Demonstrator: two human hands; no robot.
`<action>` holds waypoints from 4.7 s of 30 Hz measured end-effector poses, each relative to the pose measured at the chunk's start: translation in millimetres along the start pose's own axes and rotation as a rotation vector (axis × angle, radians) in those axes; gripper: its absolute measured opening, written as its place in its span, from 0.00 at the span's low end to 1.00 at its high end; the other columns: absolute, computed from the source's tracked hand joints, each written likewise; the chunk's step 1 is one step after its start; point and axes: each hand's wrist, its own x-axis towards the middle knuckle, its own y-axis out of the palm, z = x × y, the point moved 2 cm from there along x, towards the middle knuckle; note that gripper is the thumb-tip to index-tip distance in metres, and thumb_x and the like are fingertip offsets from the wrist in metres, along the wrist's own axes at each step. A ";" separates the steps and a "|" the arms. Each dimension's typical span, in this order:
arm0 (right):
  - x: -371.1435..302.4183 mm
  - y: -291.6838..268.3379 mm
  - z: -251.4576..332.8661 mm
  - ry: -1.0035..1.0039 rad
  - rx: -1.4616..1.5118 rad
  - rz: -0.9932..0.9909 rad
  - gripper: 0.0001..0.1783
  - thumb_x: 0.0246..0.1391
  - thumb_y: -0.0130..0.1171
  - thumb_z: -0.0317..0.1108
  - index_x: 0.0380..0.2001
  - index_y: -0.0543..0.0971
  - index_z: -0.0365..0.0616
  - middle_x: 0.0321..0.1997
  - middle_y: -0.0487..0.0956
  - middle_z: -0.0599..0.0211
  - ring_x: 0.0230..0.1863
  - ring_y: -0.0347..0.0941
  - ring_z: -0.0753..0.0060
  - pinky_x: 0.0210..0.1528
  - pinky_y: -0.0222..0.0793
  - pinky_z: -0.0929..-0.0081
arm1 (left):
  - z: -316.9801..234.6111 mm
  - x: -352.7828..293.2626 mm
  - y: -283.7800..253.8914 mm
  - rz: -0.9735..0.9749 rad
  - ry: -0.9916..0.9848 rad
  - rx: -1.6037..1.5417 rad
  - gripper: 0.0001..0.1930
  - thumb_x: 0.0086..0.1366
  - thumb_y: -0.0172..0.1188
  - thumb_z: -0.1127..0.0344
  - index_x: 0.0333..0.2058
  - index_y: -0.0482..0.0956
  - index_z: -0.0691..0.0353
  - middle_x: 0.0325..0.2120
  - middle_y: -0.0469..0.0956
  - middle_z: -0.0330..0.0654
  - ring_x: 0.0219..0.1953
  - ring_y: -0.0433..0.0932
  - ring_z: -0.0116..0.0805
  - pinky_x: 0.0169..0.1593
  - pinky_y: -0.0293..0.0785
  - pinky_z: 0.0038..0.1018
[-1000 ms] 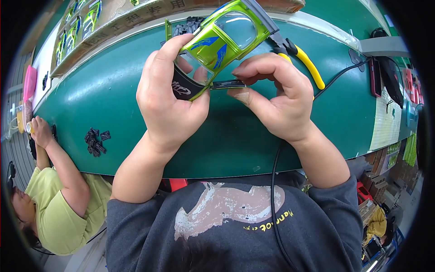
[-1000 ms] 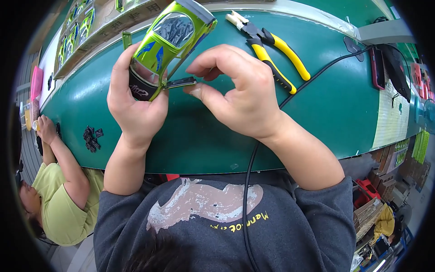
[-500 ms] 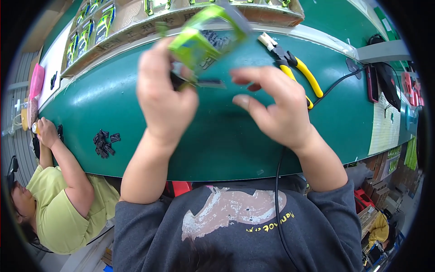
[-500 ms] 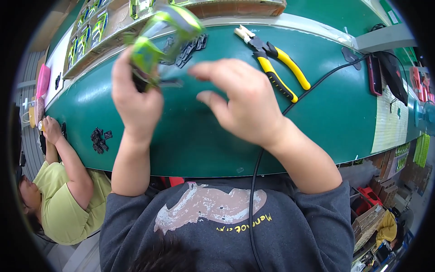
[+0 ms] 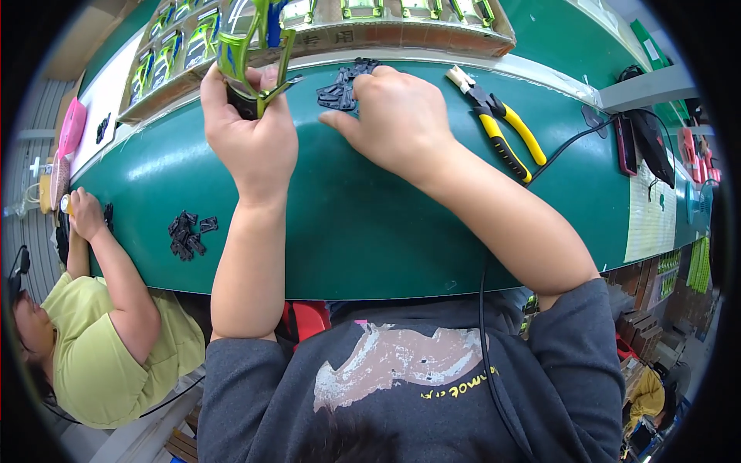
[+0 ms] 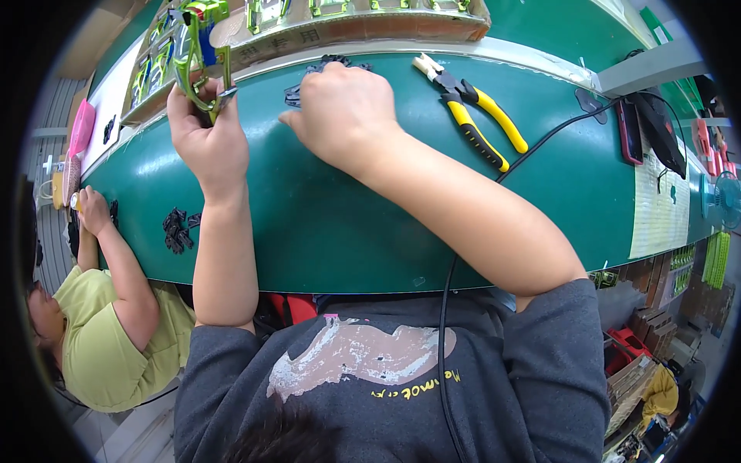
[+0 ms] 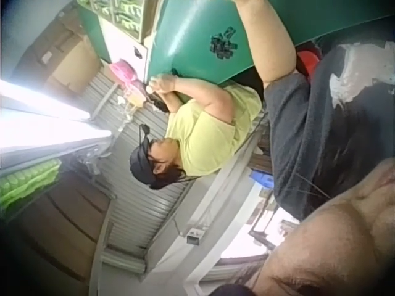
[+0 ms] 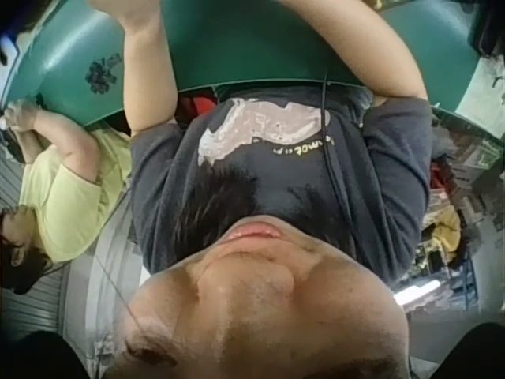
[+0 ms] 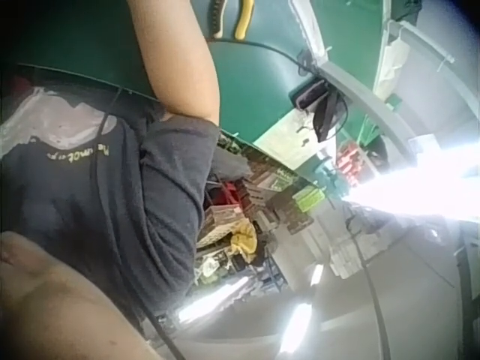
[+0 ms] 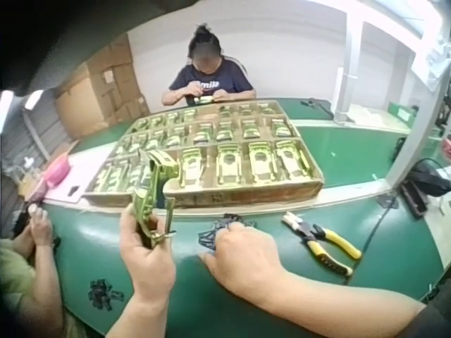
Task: The person assembles toy cars by taking car shells from a tray, inserting small plastic parts into the doors by hand, and pressing the components into place with pliers.
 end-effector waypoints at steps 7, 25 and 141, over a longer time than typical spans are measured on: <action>7.7 18.6 -2.1 0.120 -0.096 0.042 0.18 0.47 0.68 0.47 0.28 0.84 0.42 0.35 0.81 0.55 0.38 0.80 0.54 0.40 0.76 0.63 | -5.1 0.2 1.3 0.028 0.033 0.016 0.14 0.64 0.63 0.72 0.46 0.72 0.65 0.26 0.75 0.31 0.27 0.70 0.16 0.34 0.69 0.16; -60.6 -58.8 -104.6 0.232 1.015 -0.110 0.07 0.54 0.66 0.28 0.33 0.83 0.34 0.26 0.82 0.68 0.28 0.78 0.81 0.32 0.75 0.84 | -31.5 -31.8 29.2 0.636 0.209 -0.028 0.31 0.44 0.57 0.85 0.52 0.75 0.62 0.37 0.76 0.48 0.36 0.77 0.45 0.43 0.73 0.29; -72.2 -50.9 -67.9 -0.511 0.284 -0.399 0.20 0.25 0.71 0.24 0.30 0.81 0.44 0.32 0.78 0.68 0.33 0.73 0.61 0.34 0.70 0.68 | -28.5 -58.4 28.1 0.746 -1.265 -1.068 0.23 0.54 0.47 0.70 0.50 0.67 0.71 0.31 0.76 0.62 0.22 0.74 0.38 0.24 0.65 0.23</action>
